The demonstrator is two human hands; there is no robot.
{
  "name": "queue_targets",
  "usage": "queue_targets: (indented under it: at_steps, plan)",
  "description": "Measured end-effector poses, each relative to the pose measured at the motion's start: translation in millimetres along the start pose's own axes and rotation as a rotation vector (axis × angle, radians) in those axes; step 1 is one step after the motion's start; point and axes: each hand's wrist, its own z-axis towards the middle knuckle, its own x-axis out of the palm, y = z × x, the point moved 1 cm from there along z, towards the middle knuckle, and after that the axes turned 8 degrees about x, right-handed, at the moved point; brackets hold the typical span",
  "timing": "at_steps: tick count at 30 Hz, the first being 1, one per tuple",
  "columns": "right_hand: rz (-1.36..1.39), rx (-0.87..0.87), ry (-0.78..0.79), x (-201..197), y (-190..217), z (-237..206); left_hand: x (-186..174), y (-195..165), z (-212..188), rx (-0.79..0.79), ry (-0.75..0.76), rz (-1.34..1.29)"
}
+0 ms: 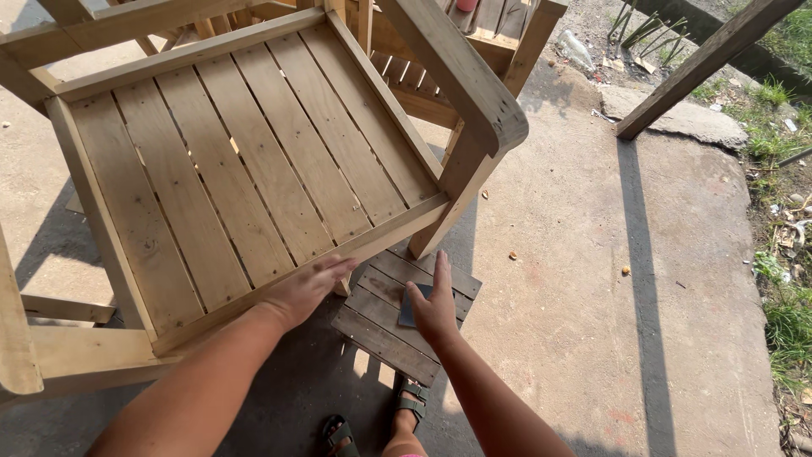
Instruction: The person sands the edges and legs of a wooden chair using a sanding block. They move around the chair to reach different sides, holding the chair steady with one hand while sanding with the other.
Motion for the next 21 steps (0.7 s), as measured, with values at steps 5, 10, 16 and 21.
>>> queue_targets:
  at_steps: [5, 10, 16, 21]
  plan:
    - [0.274, -0.022, -0.035, -55.8, 31.6, 21.6, -43.4, 99.8, 78.6, -0.626, -0.338, -1.108]
    - [0.493, -0.251, -0.092, -112.9, 96.7, 57.4, -89.6, 179.8, 130.6, -1.262, -1.096, -1.522]
    - [0.563, -0.274, 0.077, -145.5, 148.1, 110.2, -118.2, 192.7, 196.6, -1.136, -1.73, -2.837]
    - [0.611, -0.177, 0.13, -138.7, 129.2, 130.1, -94.9, 158.9, 214.8, -1.326, -1.417, -2.859]
